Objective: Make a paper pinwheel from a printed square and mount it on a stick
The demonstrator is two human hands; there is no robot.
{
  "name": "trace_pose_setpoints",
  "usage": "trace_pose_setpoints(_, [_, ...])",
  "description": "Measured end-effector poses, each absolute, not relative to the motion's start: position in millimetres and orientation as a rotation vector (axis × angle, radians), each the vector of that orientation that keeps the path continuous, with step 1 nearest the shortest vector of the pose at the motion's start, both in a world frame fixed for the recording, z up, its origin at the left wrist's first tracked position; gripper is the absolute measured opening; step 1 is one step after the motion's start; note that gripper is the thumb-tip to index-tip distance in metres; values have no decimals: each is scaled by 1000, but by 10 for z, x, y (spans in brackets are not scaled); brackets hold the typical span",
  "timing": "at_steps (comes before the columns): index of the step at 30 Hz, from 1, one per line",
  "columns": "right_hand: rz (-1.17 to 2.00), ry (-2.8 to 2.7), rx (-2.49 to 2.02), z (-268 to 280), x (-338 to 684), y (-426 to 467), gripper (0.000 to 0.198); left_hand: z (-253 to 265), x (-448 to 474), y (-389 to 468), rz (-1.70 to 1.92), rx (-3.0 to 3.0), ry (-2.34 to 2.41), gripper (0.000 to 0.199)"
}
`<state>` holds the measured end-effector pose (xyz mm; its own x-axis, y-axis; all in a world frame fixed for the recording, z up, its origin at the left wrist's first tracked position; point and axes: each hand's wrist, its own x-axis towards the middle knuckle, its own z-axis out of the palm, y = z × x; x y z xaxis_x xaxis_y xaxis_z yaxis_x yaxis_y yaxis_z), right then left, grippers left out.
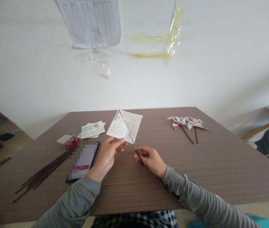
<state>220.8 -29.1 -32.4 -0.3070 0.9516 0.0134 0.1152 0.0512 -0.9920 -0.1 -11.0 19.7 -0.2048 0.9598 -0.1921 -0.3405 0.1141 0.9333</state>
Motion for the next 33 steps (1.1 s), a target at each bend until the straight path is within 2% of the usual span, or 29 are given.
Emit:
trace_pose_setpoints(17, [1322,-1570,-1132,-300,2193,-302,69,188,-13,-136,1396,742,1160,26])
trace_pose_setpoints(26, [1310,-1616,-1155,-348,2187,-286,72,226,19,-115,1418,715,1221,18])
trace_pose_setpoints(33, [1303,-1609,-1159,-284,2175,-316,68,168,-6,-88,1419,782,1238,23])
